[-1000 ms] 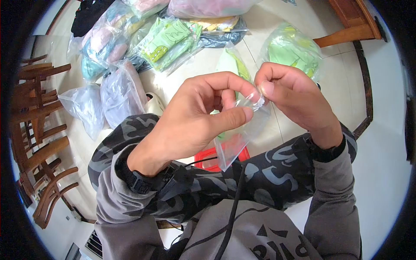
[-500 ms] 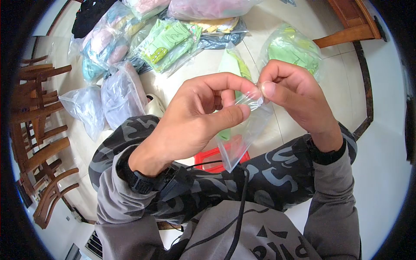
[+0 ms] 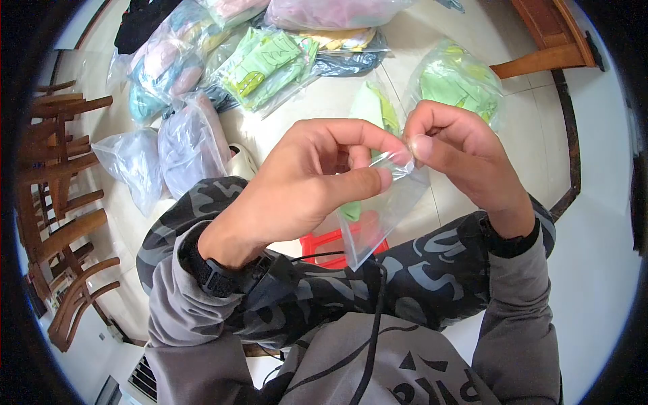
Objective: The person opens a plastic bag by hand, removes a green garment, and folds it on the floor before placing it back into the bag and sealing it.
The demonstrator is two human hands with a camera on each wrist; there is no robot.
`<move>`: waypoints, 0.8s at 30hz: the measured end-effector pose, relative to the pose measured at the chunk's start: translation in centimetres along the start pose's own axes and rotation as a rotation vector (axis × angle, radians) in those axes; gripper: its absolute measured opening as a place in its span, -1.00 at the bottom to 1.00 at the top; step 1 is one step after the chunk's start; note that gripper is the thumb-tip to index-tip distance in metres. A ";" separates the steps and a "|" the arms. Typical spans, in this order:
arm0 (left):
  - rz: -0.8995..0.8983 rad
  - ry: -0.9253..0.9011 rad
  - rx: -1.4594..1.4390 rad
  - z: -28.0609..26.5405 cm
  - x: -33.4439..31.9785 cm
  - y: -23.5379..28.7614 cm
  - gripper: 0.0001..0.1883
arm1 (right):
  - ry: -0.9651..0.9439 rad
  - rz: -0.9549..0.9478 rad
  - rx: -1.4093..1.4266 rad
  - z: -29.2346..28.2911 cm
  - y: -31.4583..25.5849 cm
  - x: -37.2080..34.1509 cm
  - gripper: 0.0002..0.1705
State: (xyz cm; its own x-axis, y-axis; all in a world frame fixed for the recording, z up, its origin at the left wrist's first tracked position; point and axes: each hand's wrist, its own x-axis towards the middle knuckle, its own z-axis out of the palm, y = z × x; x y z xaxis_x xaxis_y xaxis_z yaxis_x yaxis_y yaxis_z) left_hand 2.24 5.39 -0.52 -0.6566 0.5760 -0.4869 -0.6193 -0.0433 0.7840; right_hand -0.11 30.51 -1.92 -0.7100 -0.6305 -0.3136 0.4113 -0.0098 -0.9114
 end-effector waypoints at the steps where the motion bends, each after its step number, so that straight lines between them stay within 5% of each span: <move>1: -0.017 0.003 0.026 0.0 -0.2 0.5 -0.75 | -0.002 0.002 0.004 0.0 0.0 0.0 -0.77; 11: 0.171 0.021 0.033 0.6 0.8 -1.2 -0.75 | 0.009 -0.017 -0.003 -0.1 0.3 0.2 -0.77; 24: 0.075 -0.083 0.029 0.2 0.4 0.1 -0.78 | -0.047 -0.024 0.053 0.4 0.0 -0.2 -0.75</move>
State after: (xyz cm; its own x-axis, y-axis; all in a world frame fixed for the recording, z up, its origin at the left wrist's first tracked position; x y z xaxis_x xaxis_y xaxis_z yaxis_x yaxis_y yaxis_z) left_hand 1.99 5.79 -0.54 -0.6619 0.6379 -0.3937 -0.5563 -0.0660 0.8284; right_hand 0.27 30.32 -1.78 -0.6930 -0.6653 -0.2777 0.4250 -0.0658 -0.9028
